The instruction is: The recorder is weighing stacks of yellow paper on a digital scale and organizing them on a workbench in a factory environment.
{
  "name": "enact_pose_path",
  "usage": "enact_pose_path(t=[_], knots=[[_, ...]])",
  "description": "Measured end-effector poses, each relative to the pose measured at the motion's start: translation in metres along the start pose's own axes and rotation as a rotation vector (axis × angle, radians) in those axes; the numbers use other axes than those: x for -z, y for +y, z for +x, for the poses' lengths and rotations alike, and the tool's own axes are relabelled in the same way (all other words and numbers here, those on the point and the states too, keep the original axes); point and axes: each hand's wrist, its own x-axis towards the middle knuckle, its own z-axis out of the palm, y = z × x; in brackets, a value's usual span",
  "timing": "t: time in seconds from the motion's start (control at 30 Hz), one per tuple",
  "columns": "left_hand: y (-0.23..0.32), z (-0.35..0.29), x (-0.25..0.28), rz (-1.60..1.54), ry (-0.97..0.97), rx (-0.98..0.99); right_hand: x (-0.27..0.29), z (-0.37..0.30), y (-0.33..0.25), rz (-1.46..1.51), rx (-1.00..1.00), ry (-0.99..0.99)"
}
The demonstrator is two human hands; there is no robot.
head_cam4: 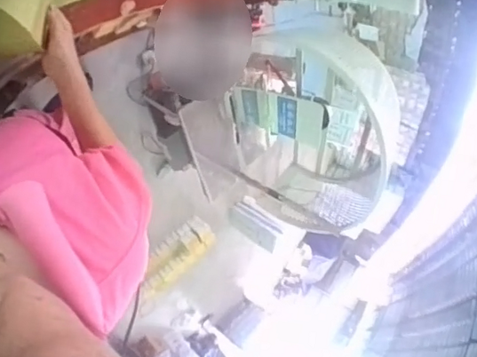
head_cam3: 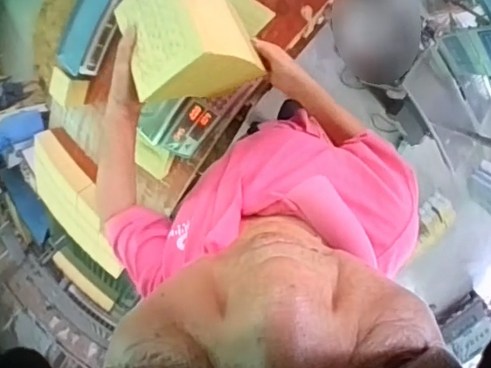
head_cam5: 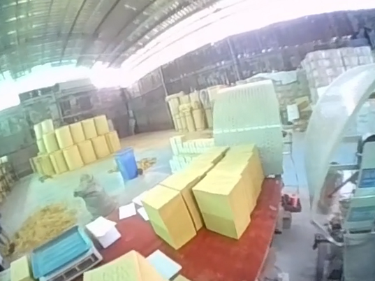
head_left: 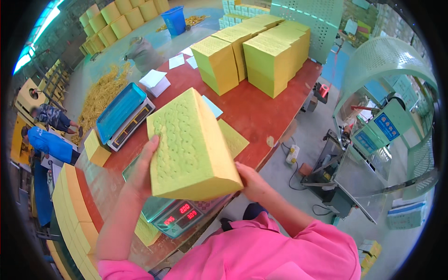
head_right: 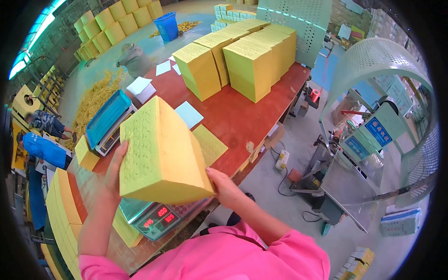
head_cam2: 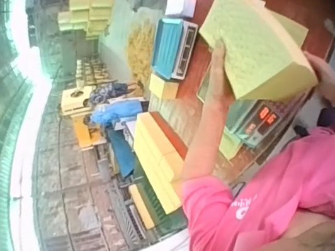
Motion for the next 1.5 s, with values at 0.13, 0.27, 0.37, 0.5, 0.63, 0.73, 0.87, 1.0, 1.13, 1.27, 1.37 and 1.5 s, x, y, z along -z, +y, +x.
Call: enact_pose_path(t=[0.13, 0.27, 0.37, 0.5, 0.63, 0.73, 0.87, 1.0, 1.13, 1.27, 1.37, 1.5], knots=[[-0.011, 0.052, -0.041, -0.042, -0.015, -0.032, 0.064, 0.034, -0.023, 0.738, -0.357, 0.151], [-0.027, 0.128, -0.080, -0.080, 0.038, -0.047, 0.149, 0.086, -0.010, 0.593, -0.391, 0.194], [-0.047, 0.202, -0.080, -0.150, 0.062, -0.039, 0.203, 0.132, 0.005, 0.571, -0.399, 0.136], [-0.044, 0.267, -0.096, -0.131, 0.169, -0.047, 0.249, 0.184, 0.016, 0.487, -0.538, 0.134], [-0.028, 0.311, -0.110, -0.206, 0.152, 0.055, 0.271, 0.223, 0.021, 0.538, -0.581, 0.140], [-0.027, 0.332, -0.131, -0.096, 0.272, 0.071, 0.275, 0.221, 0.041, 0.598, -0.585, 0.218], [-0.050, 0.359, -0.133, -0.049, 0.330, -0.119, 0.269, 0.176, 0.026, 0.715, -0.316, 0.330], [-0.062, 0.358, -0.144, -0.068, 0.390, -0.326, 0.273, 0.131, 0.020, 0.468, -0.295, 0.314], [-0.073, 0.348, -0.135, -0.169, 0.341, -0.248, 0.251, 0.150, 0.033, 0.299, -0.221, 0.221], [-0.086, 0.349, -0.161, 0.119, 0.336, -0.607, 0.269, 0.143, 0.037, 0.249, -0.191, 0.245], [-0.063, 0.258, -0.155, 0.183, 0.299, -0.298, 0.235, 0.121, 0.013, 0.255, -0.181, 0.211], [-0.080, 0.126, -0.080, 0.198, 0.221, -0.347, 0.149, 0.086, -0.019, 0.223, -0.196, -0.099]])
